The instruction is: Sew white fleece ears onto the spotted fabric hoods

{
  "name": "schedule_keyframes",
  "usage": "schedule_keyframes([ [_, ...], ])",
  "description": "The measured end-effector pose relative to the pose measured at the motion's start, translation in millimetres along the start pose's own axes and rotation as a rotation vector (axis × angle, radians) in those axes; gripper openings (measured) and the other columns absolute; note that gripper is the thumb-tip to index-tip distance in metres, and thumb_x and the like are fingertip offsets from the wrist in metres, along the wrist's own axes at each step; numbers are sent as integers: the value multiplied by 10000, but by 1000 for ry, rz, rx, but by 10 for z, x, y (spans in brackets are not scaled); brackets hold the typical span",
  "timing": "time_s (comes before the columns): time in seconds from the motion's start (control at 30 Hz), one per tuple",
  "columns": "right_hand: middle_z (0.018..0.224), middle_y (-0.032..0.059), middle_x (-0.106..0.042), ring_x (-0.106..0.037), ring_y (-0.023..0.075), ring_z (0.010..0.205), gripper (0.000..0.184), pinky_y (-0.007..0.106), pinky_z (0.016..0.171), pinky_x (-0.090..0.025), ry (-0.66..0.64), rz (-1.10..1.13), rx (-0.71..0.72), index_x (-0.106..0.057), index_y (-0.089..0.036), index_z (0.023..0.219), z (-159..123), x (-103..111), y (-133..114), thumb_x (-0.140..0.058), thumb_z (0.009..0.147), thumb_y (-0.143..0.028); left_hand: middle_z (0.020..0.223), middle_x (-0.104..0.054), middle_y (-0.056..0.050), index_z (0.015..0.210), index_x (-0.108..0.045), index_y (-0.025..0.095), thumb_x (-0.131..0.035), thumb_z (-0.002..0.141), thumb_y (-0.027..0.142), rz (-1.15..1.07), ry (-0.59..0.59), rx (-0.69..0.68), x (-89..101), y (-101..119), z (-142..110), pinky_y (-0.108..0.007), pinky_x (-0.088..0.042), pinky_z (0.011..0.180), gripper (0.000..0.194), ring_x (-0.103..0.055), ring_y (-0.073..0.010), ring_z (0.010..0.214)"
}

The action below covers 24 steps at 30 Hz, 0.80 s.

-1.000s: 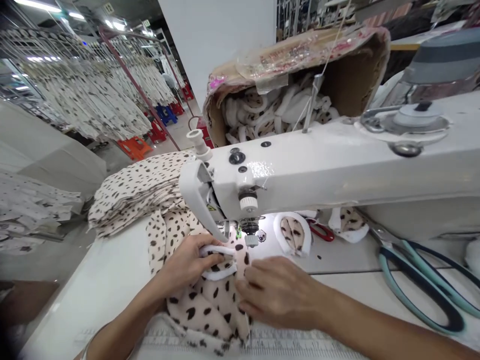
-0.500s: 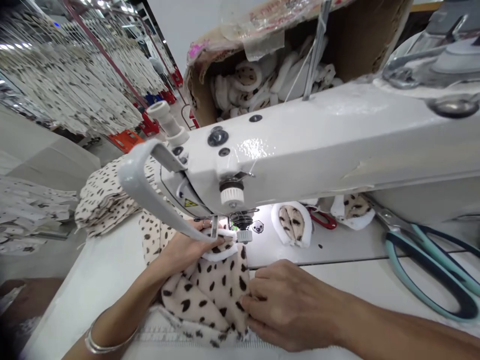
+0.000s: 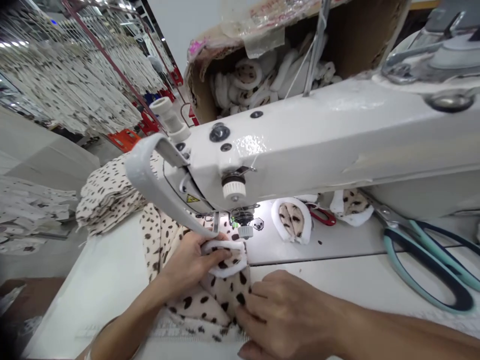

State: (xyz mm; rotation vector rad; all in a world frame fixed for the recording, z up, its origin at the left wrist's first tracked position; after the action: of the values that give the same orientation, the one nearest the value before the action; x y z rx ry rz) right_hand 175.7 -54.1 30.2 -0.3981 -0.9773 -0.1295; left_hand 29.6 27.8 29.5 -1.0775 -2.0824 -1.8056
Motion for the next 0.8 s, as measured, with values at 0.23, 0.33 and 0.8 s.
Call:
schedule_keyframes([
  [0.23,653,-6,-588,-528,128,572,224,296,503,-342,-40,-15,-55,-643,-152,1045,44,-122,53,-467,948,-249,1116,-617,-68,962,-663,225,-615,871,323,267,-82,-252,91,1,-50,-390,-457,939,142,-571,-260,1073],
  [0.33,688,2,-589,-531,139,621,197,299,527,-363,0,-10,-53,-656,-160,1002,104,-52,36,-484,927,-224,1128,-609,-76,961,-657,237,-606,871,327,366,-208,-234,117,20,-100,-411,-477,892,137,-580,-279,1062],
  [0.8,975,80,-681,-596,205,1019,231,330,794,-458,150,-76,-128,-659,-145,1027,88,-66,58,-444,943,-167,1202,-594,-104,929,-684,198,-633,858,375,271,-140,-202,223,63,103,-400,-442,935,198,-551,-289,1116],
])
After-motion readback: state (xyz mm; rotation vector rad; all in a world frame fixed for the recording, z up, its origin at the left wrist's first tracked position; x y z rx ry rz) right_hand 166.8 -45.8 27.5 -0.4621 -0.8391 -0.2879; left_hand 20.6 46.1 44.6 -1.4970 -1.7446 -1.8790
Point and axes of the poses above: each hand's wrist, its own z-axis towards the middle knuckle, its own x-axis out of the back of the hand, y = z × x, the point moved 6 cm from there along z, towards the middle knuckle
